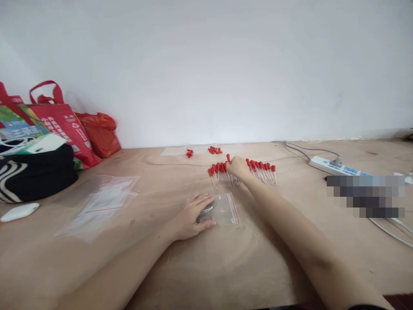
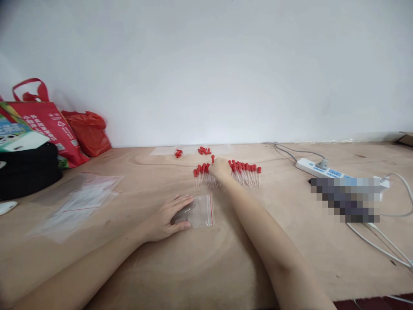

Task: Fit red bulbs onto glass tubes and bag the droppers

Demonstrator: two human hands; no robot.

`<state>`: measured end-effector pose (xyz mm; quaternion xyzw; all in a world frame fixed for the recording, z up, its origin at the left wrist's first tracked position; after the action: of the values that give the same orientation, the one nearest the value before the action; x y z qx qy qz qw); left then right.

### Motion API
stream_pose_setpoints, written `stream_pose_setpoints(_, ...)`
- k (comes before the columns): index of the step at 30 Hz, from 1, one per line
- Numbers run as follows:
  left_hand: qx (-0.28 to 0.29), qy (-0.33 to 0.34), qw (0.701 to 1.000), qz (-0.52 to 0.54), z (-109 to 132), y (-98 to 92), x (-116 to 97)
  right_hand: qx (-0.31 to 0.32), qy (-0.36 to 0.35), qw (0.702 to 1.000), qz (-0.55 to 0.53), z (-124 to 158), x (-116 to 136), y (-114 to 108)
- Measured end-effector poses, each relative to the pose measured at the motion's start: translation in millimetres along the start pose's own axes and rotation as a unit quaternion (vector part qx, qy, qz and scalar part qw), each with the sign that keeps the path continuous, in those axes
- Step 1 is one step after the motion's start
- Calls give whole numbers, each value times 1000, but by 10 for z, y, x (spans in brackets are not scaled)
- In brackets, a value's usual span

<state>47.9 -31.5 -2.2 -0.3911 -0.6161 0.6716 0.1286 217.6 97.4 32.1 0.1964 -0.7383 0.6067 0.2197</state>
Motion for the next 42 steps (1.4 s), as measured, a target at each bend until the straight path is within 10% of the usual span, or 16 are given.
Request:
stream_pose_setpoints(5,-12,-3,1000,4,4,-25,-15,-19,-63,992,-108,293,-234,-276)
stream_pose_setpoints(11,-26,-1,1000,9,-6,-46,-58,-3,-72,915,-398,839,-646,-238)
stream_pose_setpoints(25,-32,-23,999,-1,-58,-15,-80,81,28,803,-590,1182,-443,101)
stream_pose_setpoints(38,-49,-14,998,27,-56,8,-70,320,-15,831,-454,1335,-270,245)
stream_pose_setpoints(42,-48,-12,998,36,-50,-8,-77,295,-61,834,-463,1330,-237,228)
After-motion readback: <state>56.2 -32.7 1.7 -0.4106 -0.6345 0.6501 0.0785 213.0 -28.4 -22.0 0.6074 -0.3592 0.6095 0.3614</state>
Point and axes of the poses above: each hand's wrist, its own z-axis away from the middle knuckle, its own y-axis out of the palm, x = y × z, the point moved 6 cm from there along -z, towards the middle knuckle, and after that the axes turned 1 degree about x, right-handed, at the moved point
